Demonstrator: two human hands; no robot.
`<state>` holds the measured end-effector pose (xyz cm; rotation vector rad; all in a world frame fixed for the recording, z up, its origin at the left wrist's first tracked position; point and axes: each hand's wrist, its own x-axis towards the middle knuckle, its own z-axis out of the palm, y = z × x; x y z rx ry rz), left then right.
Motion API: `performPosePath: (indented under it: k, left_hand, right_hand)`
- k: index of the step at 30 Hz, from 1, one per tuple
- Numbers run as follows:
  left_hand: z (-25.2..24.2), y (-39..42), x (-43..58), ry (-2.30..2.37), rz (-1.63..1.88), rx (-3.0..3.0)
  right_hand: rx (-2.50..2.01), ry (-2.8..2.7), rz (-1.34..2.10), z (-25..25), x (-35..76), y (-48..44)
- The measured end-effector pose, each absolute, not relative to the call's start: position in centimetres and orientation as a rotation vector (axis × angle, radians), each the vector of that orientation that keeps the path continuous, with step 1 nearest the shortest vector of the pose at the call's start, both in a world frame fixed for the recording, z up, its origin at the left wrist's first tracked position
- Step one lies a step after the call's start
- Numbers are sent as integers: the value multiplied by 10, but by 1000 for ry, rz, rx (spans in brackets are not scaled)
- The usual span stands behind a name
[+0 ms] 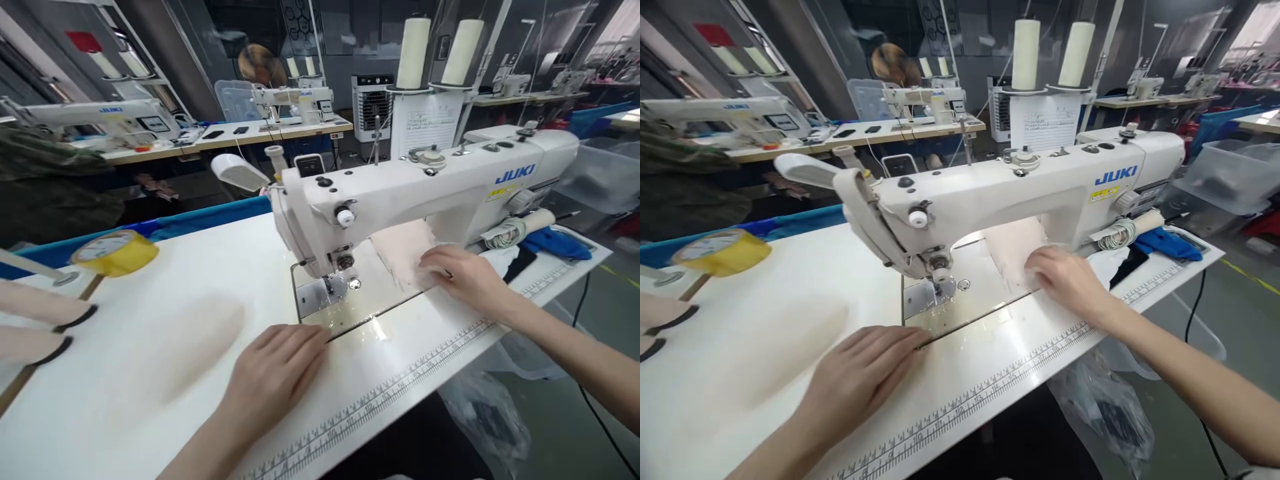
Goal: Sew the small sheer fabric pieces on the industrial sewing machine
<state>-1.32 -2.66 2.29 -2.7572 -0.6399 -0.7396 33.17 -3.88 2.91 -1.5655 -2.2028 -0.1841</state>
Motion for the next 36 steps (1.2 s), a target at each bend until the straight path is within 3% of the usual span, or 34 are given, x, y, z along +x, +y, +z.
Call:
performPosePath:
  k: [9,20,23,28,30,36]
  left_hand:
    - [7,-3,116,-587,-618,-2919]
    - [-7,38,164,-980,-560,-2805]
    - [-9,41,165,-984,-535,-2837]
    - [1,25,147,-923,-599,-2908]
    - [9,8,129,-946,-738,-2994]
    - [32,-57,72,-1439,-1357,-3179]
  right_hand:
    - [-1855,-2185,-303,34,335,11]
    - [-1836,-2158,-230,42,340,5]
    - [-1734,-2250,54,55,338,-18]
    - [-1530,-2038,1382,61,312,-64]
    - [-1440,-1819,1485,54,296,-74]
    - [-1288,-1458,1210,30,244,-70]
